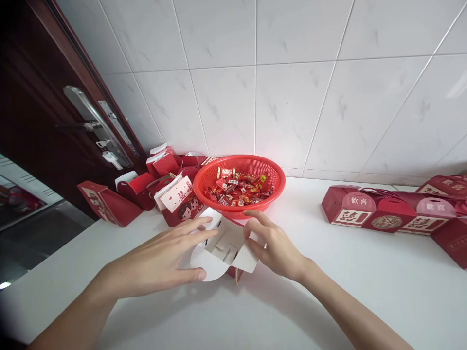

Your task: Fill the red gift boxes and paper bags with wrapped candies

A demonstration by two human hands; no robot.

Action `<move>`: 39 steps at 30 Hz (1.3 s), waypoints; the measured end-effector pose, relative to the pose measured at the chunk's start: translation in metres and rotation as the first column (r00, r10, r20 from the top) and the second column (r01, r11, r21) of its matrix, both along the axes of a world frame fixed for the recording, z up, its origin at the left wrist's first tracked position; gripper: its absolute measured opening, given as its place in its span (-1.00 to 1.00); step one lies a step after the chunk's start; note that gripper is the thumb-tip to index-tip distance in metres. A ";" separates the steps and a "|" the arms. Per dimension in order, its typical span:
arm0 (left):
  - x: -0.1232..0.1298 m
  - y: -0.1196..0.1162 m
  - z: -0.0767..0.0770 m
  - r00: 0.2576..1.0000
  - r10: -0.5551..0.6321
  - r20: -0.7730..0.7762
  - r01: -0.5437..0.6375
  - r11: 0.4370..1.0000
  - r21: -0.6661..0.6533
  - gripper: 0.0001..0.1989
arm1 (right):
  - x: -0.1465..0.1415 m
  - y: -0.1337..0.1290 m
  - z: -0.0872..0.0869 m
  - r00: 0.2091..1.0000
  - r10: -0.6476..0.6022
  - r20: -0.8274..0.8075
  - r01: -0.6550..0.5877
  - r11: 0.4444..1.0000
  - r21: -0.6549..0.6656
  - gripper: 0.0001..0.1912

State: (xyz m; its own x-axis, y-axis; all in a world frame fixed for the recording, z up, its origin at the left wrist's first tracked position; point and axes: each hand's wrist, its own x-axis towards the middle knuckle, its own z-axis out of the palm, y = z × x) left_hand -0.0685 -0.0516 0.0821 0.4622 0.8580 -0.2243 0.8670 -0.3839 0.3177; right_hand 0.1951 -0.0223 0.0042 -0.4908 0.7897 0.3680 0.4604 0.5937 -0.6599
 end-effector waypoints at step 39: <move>0.014 -0.014 -0.046 0.993 -0.019 0.119 -0.022 0.944 0.329 -0.47 | 0.027 -0.001 0.013 0.987 0.157 -0.020 -0.159 0.978 -0.138 -0.33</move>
